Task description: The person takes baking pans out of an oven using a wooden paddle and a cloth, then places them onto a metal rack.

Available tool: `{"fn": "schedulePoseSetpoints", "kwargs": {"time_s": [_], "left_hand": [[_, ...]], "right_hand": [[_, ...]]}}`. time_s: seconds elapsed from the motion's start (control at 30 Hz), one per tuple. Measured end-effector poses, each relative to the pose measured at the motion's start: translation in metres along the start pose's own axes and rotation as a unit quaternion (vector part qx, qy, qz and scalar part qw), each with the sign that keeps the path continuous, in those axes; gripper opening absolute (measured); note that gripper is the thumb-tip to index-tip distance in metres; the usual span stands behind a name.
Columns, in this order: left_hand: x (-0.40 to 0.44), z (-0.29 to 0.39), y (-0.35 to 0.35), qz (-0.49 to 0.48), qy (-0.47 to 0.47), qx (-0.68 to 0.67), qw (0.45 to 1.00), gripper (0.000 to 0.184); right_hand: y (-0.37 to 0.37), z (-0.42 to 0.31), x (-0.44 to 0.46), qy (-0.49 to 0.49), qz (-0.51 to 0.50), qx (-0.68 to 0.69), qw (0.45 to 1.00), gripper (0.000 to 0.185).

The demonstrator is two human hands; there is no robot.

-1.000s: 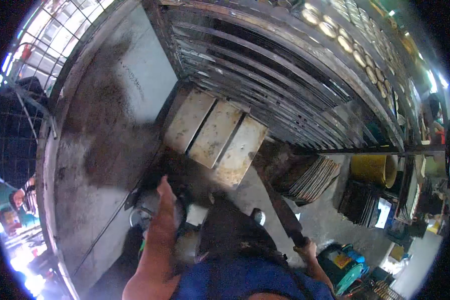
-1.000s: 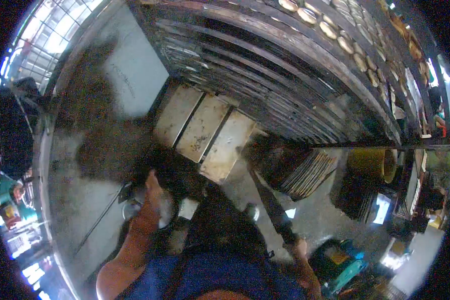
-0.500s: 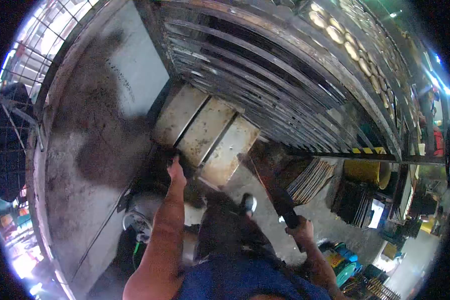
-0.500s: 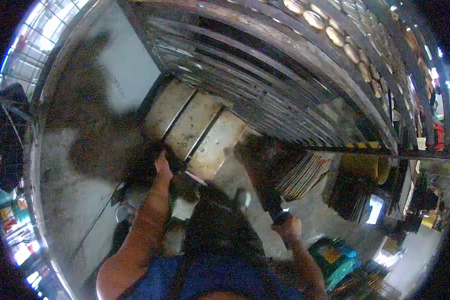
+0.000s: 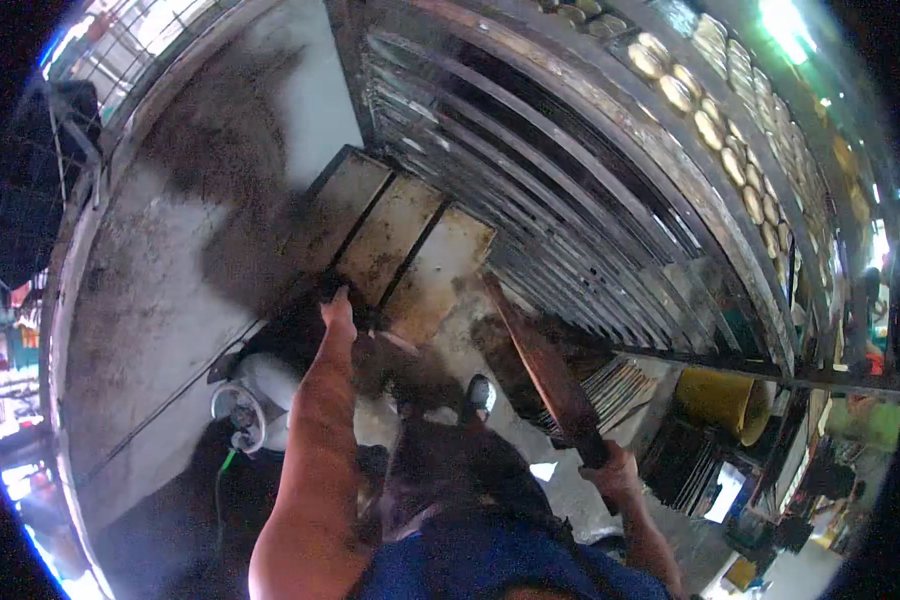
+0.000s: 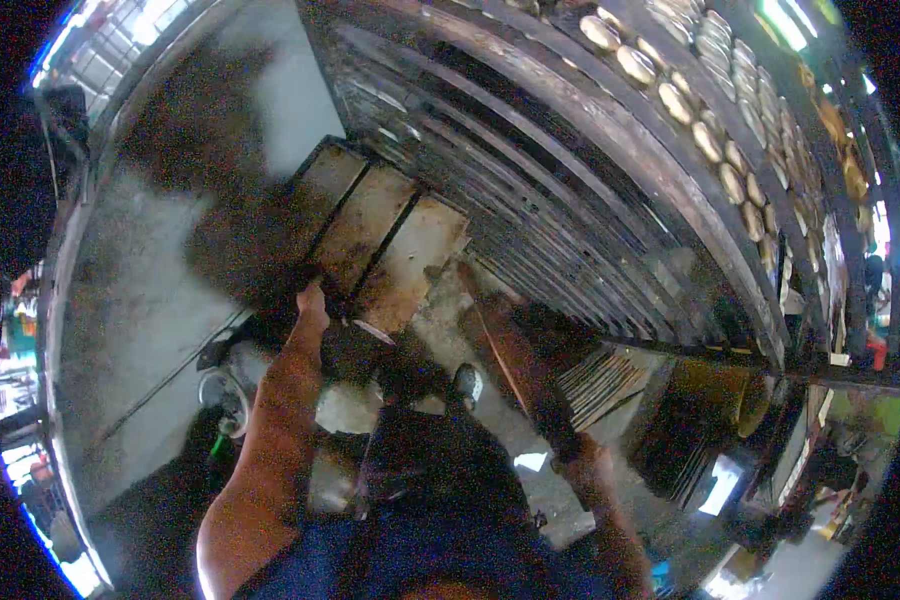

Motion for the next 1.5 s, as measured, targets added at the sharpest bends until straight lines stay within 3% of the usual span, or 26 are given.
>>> {"fn": "schedulePoseSetpoints", "kwargs": {"time_s": [0.1, 0.2, 0.3, 0.37, 0.5, 0.53, 0.6, 0.67, 0.73, 0.83, 0.9, 0.93, 1.0, 1.03, 1.1, 1.17, 1.2, 1.27, 1.33, 1.37, 1.4, 1.43, 1.5], "left_hand": [[-0.018, 0.004, -0.005, 0.023, 0.038, -0.022, 0.999, 0.079], [-0.064, 0.042, -0.003, 0.062, 0.145, -0.094, 0.983, 0.086], [-0.081, 0.062, 0.007, 0.044, 0.192, -0.121, 0.973, 0.094], [-0.062, 0.057, 0.013, -0.004, 0.175, -0.117, 0.978, 0.095], [-0.021, 0.027, 0.014, -0.203, 0.122, -0.089, 0.967, 0.099], [-0.023, 0.034, 0.01, -0.206, 0.121, -0.085, 0.967, 0.099], [-0.039, 0.042, 0.003, -0.042, 0.158, -0.041, 0.986, 0.095], [-0.079, 0.076, 0.001, -0.039, 0.121, -0.033, 0.991, 0.092], [-0.067, 0.075, -0.003, -0.036, 0.088, -0.03, 0.995, 0.089], [-0.009, 0.037, -0.016, -0.088, -0.032, 0.159, 0.983, 0.08], [-0.006, 0.036, -0.035, 0.001, -0.066, -0.041, 0.997, 0.068], [-0.024, 0.04, -0.026, 0.007, -0.059, -0.046, 0.997, 0.068], [-0.075, 0.07, 0.004, 0.034, 0.056, -0.089, 0.994, 0.059], [-0.088, 0.066, 0.019, 0.026, 0.032, -0.038, 0.998, 0.058], [-0.109, 0.016, 0.067, -0.054, -0.088, -0.088, 0.991, 0.055], [-0.136, -0.034, 0.113, -0.106, -0.15, -0.083, 0.979, 0.05], [-0.156, -0.054, 0.132, -0.084, -0.103, 0.01, 0.991, 0.048], [-0.214, -0.11, 0.172, 0.03, 0.087, 0.099, 0.991, 0.044], [-0.32, -0.129, 0.183, 0.062, 0.114, -0.042, 0.991, 0.04], [-0.384, -0.124, 0.184, 0.1, 0.131, -0.115, 0.98, 0.039], [-0.447, -0.116, 0.178, 0.171, 0.168, -0.19, 0.952, 0.038], [-0.482, -0.156, 0.179, 0.208, 0.173, -0.123, 0.955, 0.037], [-0.555, -0.225, 0.149, 0.249, 0.172, -0.306, 0.903, 0.03]], "right_hand": [[-0.022, 0.023, 0.003, -0.01, -0.008, -0.059, 0.998, 0.065], [-0.028, 0.006, -0.013, 0.021, 0.0, -0.04, 0.999, 0.067], [-0.027, -0.024, -0.031, 0.0, 0.003, -0.028, 1.0, 0.067], [-0.039, -0.012, -0.029, -0.005, 0.002, -0.033, 0.999, 0.067], [-0.069, 0.001, -0.026, -0.052, -0.002, -0.029, 0.998, 0.066], [-0.073, -0.003, -0.027, -0.055, 0.0, -0.024, 0.998, 0.066], [-0.08, -0.011, -0.032, -0.04, -0.007, -0.048, 0.998, 0.067], [-0.084, -0.017, -0.034, -0.053, -0.022, -0.042, 0.997, 0.067], [-0.083, -0.016, -0.029, -0.067, -0.037, -0.043, 0.996, 0.067], [-0.09, -0.012, -0.028, -0.032, -0.061, -0.101, 0.992, 0.066], [-0.081, -0.024, -0.024, -0.028, -0.056, -0.146, 0.987, 0.065], [-0.071, -0.028, -0.028, -0.026, -0.06, -0.155, 0.986, 0.065], [-0.05, -0.036, -0.031, 0.018, -0.095, -0.159, 0.983, 0.069], [-0.039, -0.027, -0.029, 0.028, -0.096, -0.165, 0.981, 0.069], [-0.009, 0.001, -0.019, 0.078, -0.131, -0.148, 0.977, 0.072], [0.02, 0.008, 0.009, 0.106, -0.163, -0.193, 0.962, 0.074], [0.032, 0.003, 0.018, 0.114, -0.19, -0.235, 0.946, 0.075], [0.053, -0.028, 0.058, 0.151, -0.226, -0.205, 0.94, 0.076], [0.063, -0.053, 0.113, 0.141, -0.263, -0.224, 0.928, 0.073], [0.057, -0.066, 0.111, 0.328, -0.125, -0.246, 0.903, 0.065], [0.06, -0.107, 0.106, 0.272, -0.227, -0.163, 0.921, 0.06], [0.058, -0.126, 0.11, 0.315, -0.281, -0.176, 0.889, 0.06], [0.039, -0.166, 0.118, 0.386, -0.374, -0.255, 0.804, 0.057]]}}
Point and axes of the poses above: each hand's wrist, its own x-axis towards the middle knuckle, its own y-axis out of the back of the hand, z = x × y, the point moved 1 cm from there along x, towards the middle knuckle, and after that the axes turned 9 degrees about x, right-handed, at the moved point
